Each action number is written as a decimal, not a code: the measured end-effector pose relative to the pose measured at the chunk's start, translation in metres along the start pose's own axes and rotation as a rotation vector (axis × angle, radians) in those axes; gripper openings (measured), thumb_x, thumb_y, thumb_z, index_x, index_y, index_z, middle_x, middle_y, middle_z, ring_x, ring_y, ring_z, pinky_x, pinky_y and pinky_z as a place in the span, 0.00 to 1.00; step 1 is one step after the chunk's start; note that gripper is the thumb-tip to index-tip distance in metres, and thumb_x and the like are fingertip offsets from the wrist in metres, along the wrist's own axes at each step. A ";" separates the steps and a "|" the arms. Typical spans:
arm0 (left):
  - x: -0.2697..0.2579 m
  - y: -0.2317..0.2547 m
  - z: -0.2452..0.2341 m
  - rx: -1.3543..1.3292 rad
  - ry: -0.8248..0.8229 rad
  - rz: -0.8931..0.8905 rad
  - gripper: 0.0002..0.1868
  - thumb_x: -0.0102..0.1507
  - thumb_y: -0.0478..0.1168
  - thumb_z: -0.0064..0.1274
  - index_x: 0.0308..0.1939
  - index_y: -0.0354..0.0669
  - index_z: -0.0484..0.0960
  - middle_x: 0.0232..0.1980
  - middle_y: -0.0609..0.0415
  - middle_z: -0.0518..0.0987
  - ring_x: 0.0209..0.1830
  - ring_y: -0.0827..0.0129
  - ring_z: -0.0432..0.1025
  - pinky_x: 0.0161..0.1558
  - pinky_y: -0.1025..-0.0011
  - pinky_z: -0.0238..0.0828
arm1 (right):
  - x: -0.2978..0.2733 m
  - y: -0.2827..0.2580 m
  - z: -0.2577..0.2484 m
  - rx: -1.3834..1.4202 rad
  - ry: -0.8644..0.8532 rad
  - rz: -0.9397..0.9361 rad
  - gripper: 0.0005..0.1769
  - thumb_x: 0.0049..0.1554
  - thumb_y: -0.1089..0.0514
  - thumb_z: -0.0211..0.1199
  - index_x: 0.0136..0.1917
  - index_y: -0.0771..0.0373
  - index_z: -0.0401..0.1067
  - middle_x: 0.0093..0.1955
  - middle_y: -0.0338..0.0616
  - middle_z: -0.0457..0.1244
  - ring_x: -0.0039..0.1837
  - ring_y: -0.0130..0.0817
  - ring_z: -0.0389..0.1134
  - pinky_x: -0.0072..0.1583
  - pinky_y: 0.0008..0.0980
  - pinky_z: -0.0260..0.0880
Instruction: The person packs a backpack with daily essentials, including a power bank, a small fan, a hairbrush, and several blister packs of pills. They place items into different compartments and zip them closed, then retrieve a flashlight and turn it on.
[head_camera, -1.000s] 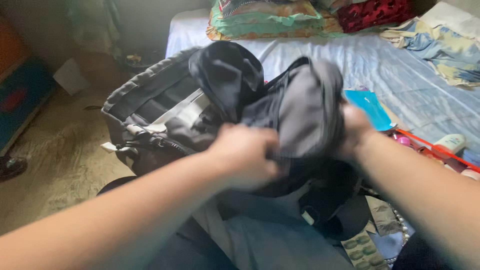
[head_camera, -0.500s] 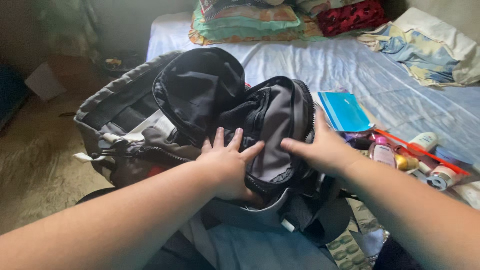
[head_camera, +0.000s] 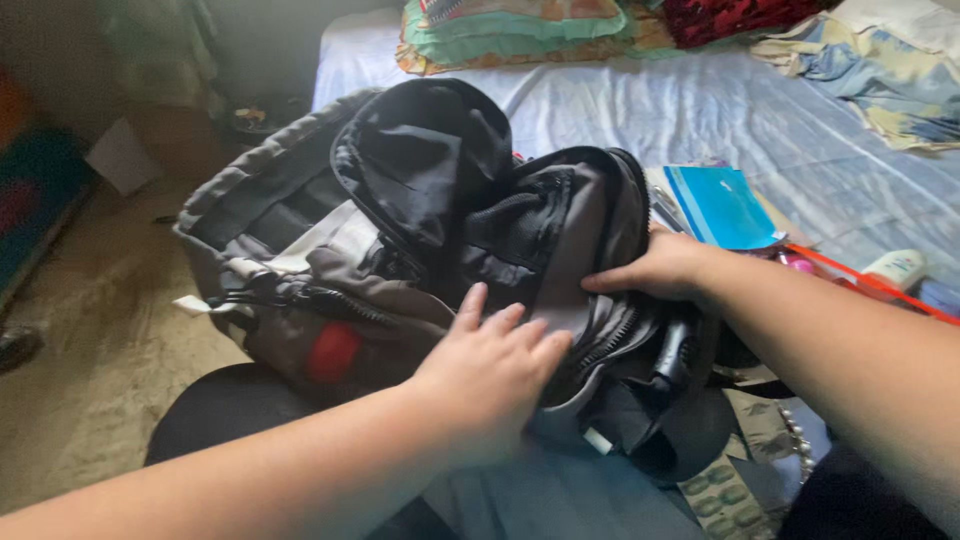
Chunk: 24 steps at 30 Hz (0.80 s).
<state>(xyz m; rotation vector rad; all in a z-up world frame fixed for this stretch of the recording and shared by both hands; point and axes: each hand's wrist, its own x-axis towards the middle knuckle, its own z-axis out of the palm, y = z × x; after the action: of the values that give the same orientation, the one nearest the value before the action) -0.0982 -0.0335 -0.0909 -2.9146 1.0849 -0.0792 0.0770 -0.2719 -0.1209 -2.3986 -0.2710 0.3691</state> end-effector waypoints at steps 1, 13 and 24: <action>0.003 -0.001 0.002 -0.073 -0.075 -0.048 0.45 0.49 0.53 0.66 0.68 0.45 0.67 0.66 0.45 0.71 0.73 0.48 0.59 0.71 0.33 0.40 | 0.002 0.001 -0.004 -0.046 0.010 0.033 0.51 0.33 0.44 0.81 0.68 0.61 0.72 0.65 0.47 0.70 0.67 0.38 0.70 0.69 0.34 0.67; 0.037 -0.073 -0.028 -0.610 0.562 -0.451 0.13 0.55 0.40 0.58 0.44 0.45 0.86 0.40 0.44 0.85 0.44 0.52 0.80 0.45 0.60 0.74 | 0.026 -0.026 -0.109 0.022 0.219 -0.087 0.27 0.62 0.38 0.62 0.58 0.64 0.76 0.52 0.53 0.68 0.54 0.40 0.61 0.54 0.40 0.58; 0.079 -0.131 -0.051 -1.148 0.686 -0.511 0.12 0.62 0.43 0.56 0.42 0.38 0.86 0.32 0.54 0.84 0.26 0.71 0.77 0.28 0.70 0.72 | -0.058 -0.041 -0.030 0.373 0.672 -0.750 0.05 0.67 0.59 0.51 0.47 0.57 0.61 0.37 0.33 0.59 0.36 0.22 0.57 0.41 0.27 0.60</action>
<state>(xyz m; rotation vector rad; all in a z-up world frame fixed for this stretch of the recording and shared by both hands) 0.0443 0.0132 -0.0312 -4.3453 0.3419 -0.7373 0.0284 -0.2769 -0.0608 -1.7577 -0.6747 -0.6585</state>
